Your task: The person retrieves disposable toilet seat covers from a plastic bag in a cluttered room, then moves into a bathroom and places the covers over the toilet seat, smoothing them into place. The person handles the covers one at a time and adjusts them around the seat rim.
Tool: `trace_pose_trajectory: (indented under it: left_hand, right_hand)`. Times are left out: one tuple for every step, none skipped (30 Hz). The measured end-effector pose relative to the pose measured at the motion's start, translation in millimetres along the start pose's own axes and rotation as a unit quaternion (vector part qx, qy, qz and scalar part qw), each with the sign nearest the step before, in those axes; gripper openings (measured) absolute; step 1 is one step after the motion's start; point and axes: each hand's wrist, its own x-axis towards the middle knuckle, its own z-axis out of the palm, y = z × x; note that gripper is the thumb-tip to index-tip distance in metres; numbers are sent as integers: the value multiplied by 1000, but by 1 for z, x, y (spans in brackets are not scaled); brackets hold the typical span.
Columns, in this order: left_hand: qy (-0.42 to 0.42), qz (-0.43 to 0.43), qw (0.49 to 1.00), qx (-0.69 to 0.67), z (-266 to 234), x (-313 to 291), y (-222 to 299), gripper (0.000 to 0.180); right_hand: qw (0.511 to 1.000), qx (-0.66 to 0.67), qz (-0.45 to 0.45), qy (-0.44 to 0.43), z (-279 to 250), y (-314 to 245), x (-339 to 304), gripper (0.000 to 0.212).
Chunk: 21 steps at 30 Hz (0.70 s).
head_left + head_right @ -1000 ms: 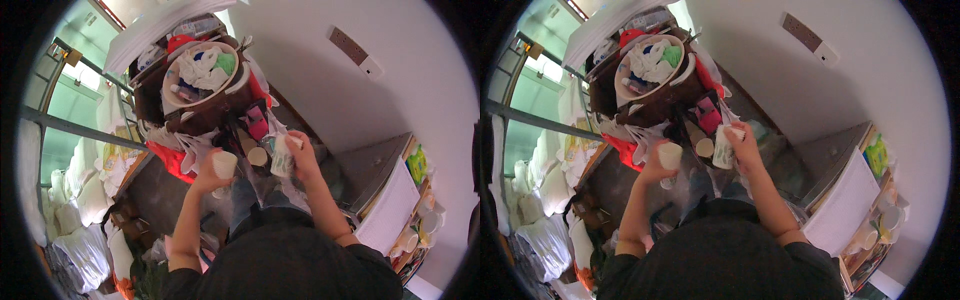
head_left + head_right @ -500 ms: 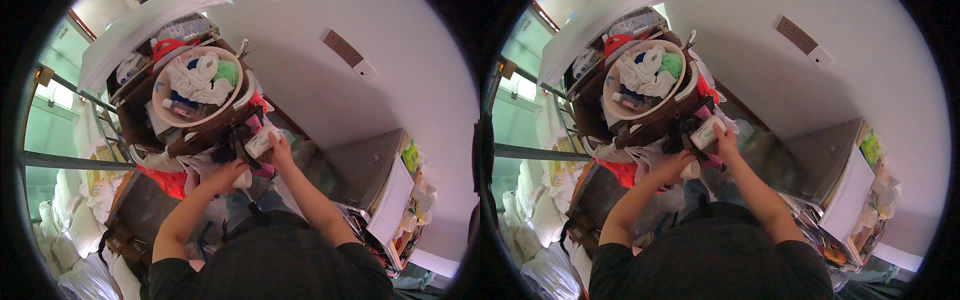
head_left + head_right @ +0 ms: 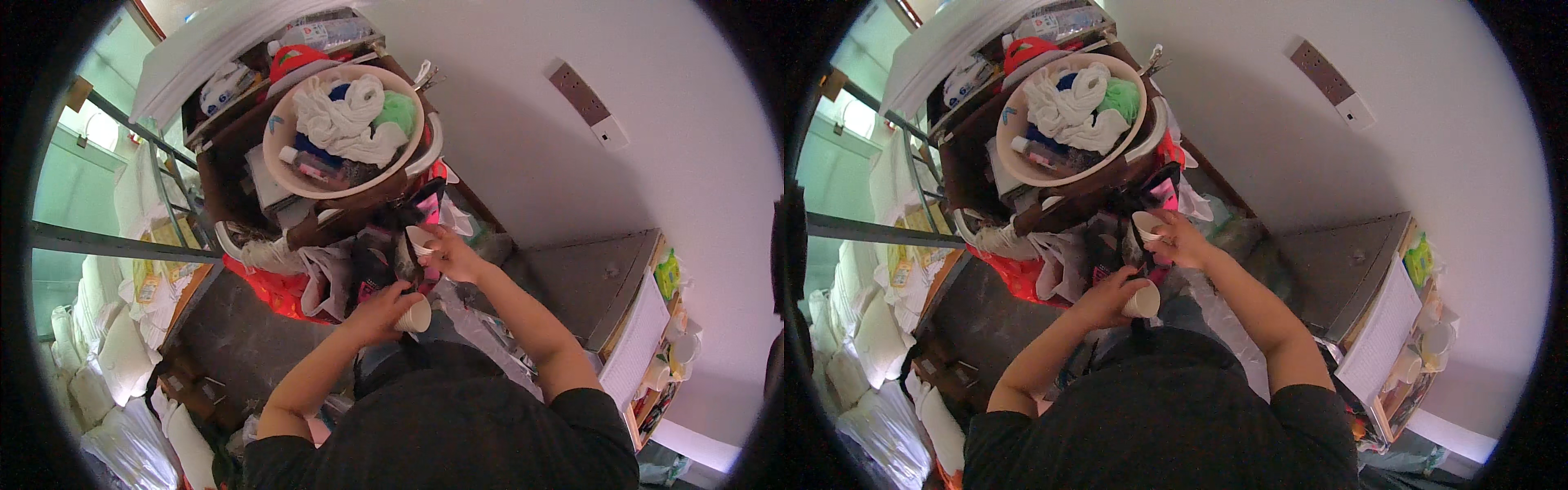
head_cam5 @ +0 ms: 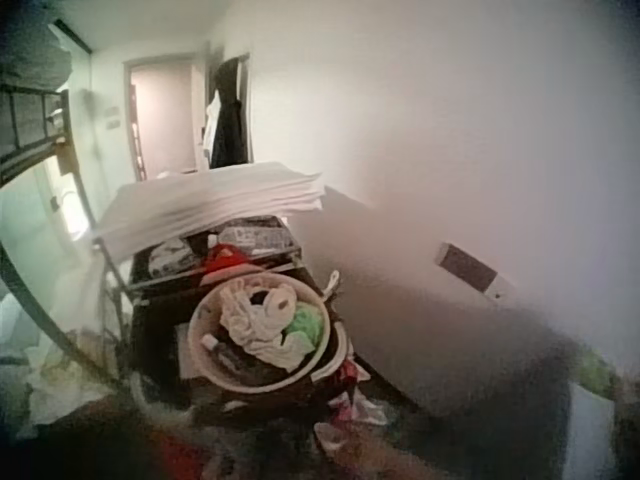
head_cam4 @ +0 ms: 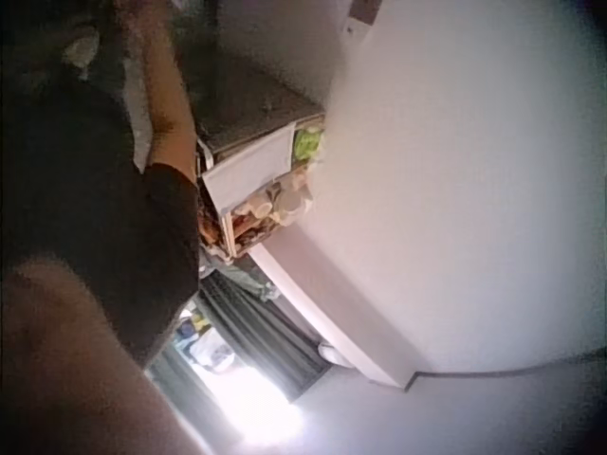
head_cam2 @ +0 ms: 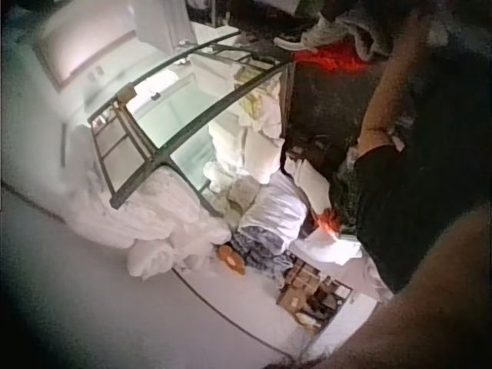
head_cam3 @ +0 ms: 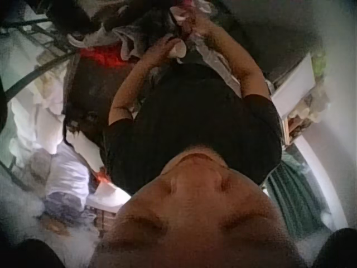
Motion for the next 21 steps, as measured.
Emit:
trace_pose_trajectory:
  left_hand:
    - [3,2,1000,4,1,-1,0,85]
    - [5,6,1000,-4,3,-1,0,85]
    - [8,9,1000,-11,3,-2,1,86]
    - [11,12,1000,-18,4,-2,1,86]
    - [16,7,1000,-21,4,-1,2,86]
    - [20,0,1000,-22,5,-2,4,86]
    - [24,-6,999,-23,5,-2,5,87]
    - [27,-10,999,-25,6,-4,4,86]
    - [31,-13,999,-31,10,-5,4,86]
    - [34,-15,999,-37,13,-5,4,86]
    - [34,-14,998,-42,16,-4,4,86]
    - [32,-13,998,-45,15,-1,5,86]
    - [30,-11,998,-48,15,1,7,87]
    - [25,-15,998,-53,16,2,7,87]
    - [21,-19,998,-59,18,2,6,88]
    - [16,-24,998,-64,20,1,5,89]
    - [26,-24,997,-67,21,-1,3,89]
    - [40,-25,996,-71,23,-2,2,89]
    - [54,-26,995,-74,24,-3,0,90]
    - [47,-38,996,-64,26,0,0,89]
    - [35,-49,997,-54,27,4,2,89]
  right_hand:
    - [999,-34,-9,5,1,-3,1,23]
    - [997,-73,-4,13,6,-1,4,24]
    - [994,-112,0,21,12,1,9,25]
    - [988,-150,3,29,15,3,12,26]
    - [980,-197,-7,-17,14,6,11,28]
    - [969,-240,-18,-61,11,1,11,29]
    - [953,-283,-30,-104,8,-4,11,31]
    - [950,-295,-30,-100,6,-11,11,31]
    - [946,-309,-28,-99,3,-19,7,32]
    - [941,-322,-25,-98,3,-23,6,32]
    - [934,-342,-18,-105,5,-23,7,30]
    - [926,-361,-10,-108,7,-22,11,28]
    - [918,-380,-1,-111,10,-20,15,26]
    - [918,-378,-4,-123,16,-14,17,27]
    - [917,-375,-8,-134,21,-12,22,27]
    - [917,-372,-11,-146,23,-10,25,28]
    - [944,-314,15,-103,20,-5,26,26]
    - [964,-256,39,-62,6,-11,30,23]
    - [978,-197,62,-21,-2,-13,33,21]
    - [967,-243,44,-63,0,-11,32,22]
    - [952,-286,31,-104,7,-5,26,22]
